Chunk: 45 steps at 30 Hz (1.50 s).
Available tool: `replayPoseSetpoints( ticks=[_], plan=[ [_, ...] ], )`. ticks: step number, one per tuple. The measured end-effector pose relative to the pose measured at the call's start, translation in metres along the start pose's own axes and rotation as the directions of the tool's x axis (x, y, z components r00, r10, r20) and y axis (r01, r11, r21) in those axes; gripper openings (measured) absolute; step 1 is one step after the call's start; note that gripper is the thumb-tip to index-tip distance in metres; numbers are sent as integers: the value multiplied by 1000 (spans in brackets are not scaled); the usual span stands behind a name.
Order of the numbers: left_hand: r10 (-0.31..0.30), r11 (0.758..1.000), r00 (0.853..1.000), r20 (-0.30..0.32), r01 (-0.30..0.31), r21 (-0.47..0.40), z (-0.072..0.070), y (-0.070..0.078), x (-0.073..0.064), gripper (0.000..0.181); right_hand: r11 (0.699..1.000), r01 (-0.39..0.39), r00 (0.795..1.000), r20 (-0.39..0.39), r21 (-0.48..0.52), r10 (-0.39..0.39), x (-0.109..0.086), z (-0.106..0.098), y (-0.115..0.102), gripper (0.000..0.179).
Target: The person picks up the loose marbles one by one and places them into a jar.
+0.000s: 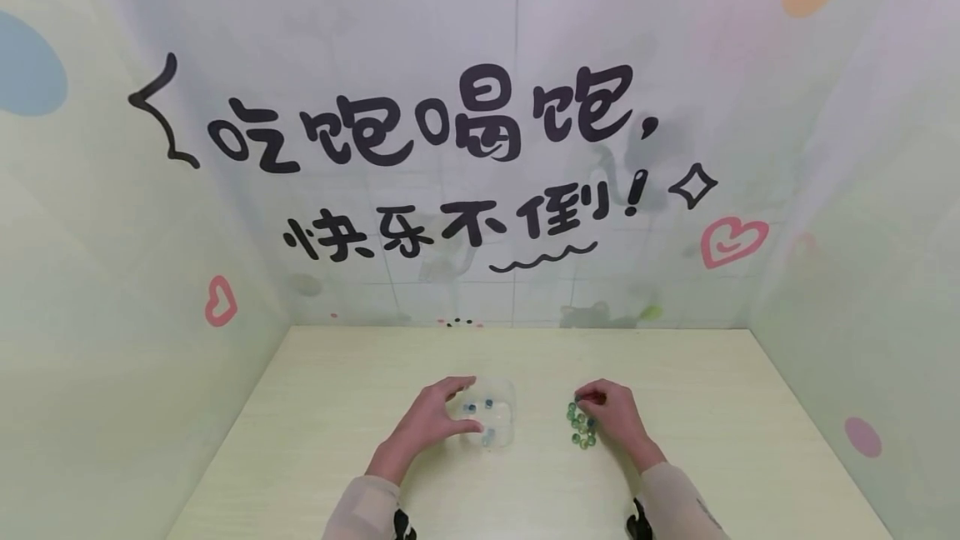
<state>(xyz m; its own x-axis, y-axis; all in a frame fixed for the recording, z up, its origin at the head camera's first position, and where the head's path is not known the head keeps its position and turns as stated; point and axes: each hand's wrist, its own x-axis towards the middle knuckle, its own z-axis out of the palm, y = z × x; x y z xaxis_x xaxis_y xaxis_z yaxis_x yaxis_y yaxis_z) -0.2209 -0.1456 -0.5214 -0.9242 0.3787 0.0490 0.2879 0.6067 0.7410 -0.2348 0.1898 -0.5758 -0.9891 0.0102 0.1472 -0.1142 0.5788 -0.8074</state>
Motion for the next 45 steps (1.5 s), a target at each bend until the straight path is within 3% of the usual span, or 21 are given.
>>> replayPoseSetpoints(
  ticks=[9,26,45],
  plan=[
    [-4,1000,1000,-3,4,9,2,-1,-1,77,999,-37,999,23,-8,38,3,1,0,10],
    [-7,1000,1000,3,7,-3,1,1,0,77,995,-94,995,-33,-15,94,4,-2,-4,8],
    [-18,1000,1000,17,18,-11,1,0,1,77,998,-35,998,-56,50,37,-1,-5,-15,8]
  ],
)
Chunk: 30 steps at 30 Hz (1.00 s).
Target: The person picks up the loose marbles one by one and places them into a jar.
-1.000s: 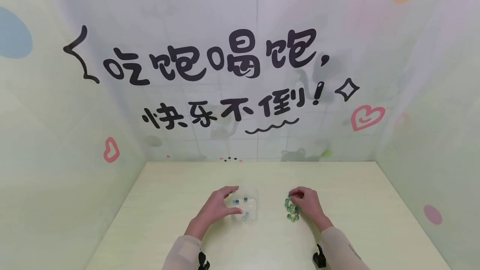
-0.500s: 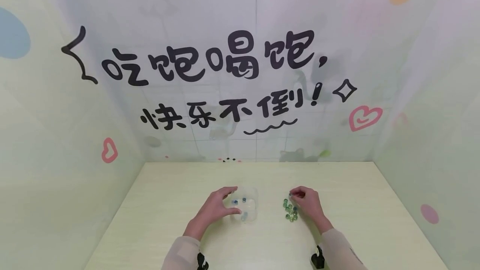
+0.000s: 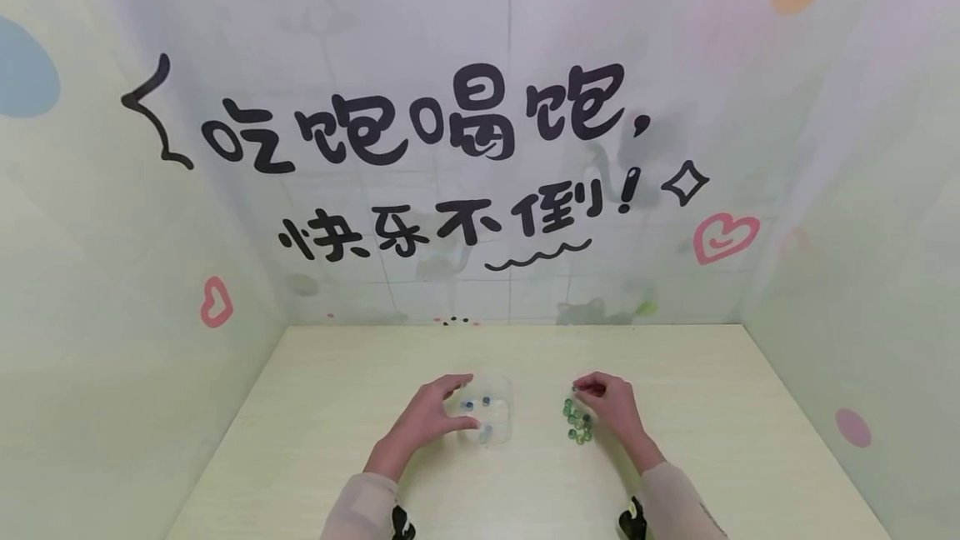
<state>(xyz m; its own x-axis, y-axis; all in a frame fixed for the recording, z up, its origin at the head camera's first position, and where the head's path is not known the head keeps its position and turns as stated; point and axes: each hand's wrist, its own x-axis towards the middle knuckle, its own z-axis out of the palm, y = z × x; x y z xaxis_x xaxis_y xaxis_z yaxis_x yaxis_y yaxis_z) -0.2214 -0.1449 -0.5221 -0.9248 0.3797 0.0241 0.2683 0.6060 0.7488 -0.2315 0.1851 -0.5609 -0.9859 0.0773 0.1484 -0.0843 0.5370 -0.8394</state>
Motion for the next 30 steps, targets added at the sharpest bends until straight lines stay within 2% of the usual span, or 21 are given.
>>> replayPoseSetpoints(
  ticks=[15,30],
  plan=[
    [14,1000,1000,-5,-14,-14,-1,0,0,77,1000,10,1000,-1,10,-10,1,2,-16,8],
    [18,1000,1000,-5,-18,-17,0,-1,0,77,997,76,997,-22,23,-75,-1,2,-27,8]
  ],
)
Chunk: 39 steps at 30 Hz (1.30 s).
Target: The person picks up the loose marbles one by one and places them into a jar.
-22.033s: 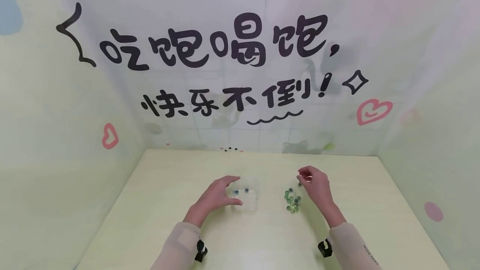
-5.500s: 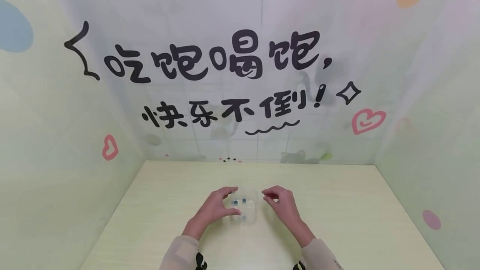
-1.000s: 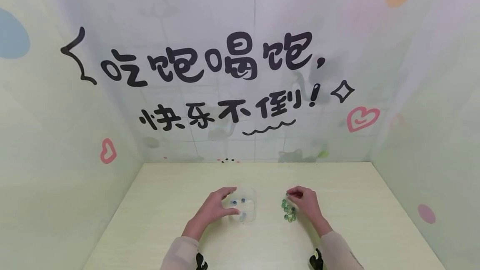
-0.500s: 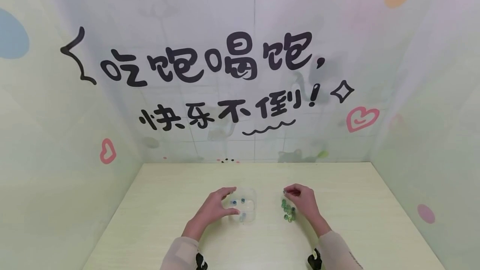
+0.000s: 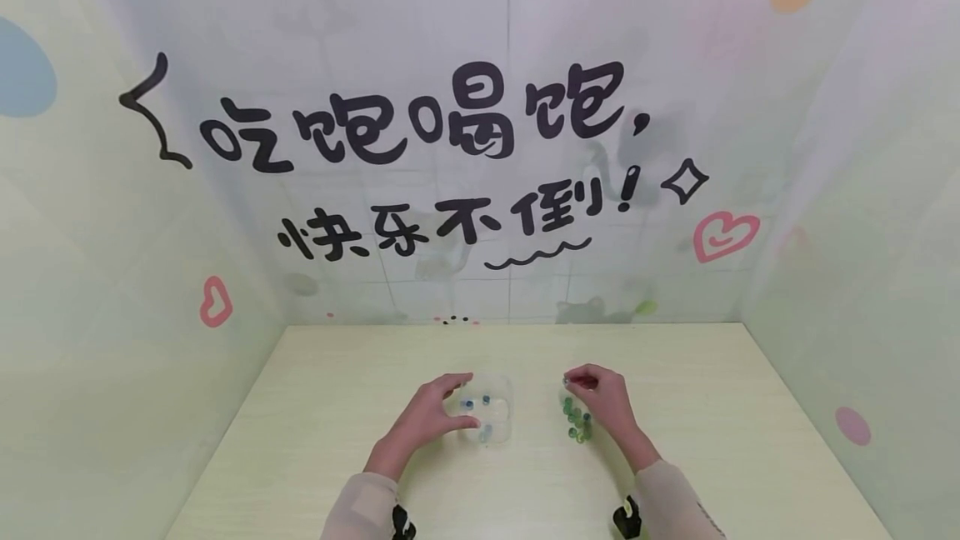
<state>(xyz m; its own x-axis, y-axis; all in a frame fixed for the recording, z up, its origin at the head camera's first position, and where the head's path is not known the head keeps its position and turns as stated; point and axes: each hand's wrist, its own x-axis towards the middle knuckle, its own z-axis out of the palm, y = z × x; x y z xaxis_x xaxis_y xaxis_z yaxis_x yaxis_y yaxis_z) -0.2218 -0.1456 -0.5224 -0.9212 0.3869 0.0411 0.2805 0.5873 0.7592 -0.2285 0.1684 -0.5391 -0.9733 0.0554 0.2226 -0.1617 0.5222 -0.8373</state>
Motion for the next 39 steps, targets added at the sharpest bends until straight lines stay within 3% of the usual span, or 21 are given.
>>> replayPoseSetpoints(
  ticks=[8,16,25,33,39],
  plan=[
    [3,1000,1000,0,-3,-7,1,-1,-1,77,999,-22,1000,20,30,21,-1,2,-6,8],
    [0,1000,1000,-3,0,-2,0,-1,-1,78,998,50,999,16,40,-50,-1,6,-12,8],
    [7,1000,1000,-8,-7,5,1,-2,-1,78,998,4,998,55,65,-8,-1,13,-19,9],
    [17,1000,1000,-11,-16,13,0,-2,-1,78,997,53,997,60,47,-56,-4,20,-22,9],
    [20,1000,1000,-14,-20,10,0,0,-2,77,997,32,996,80,64,-37,-4,24,-25,11]
  ],
)
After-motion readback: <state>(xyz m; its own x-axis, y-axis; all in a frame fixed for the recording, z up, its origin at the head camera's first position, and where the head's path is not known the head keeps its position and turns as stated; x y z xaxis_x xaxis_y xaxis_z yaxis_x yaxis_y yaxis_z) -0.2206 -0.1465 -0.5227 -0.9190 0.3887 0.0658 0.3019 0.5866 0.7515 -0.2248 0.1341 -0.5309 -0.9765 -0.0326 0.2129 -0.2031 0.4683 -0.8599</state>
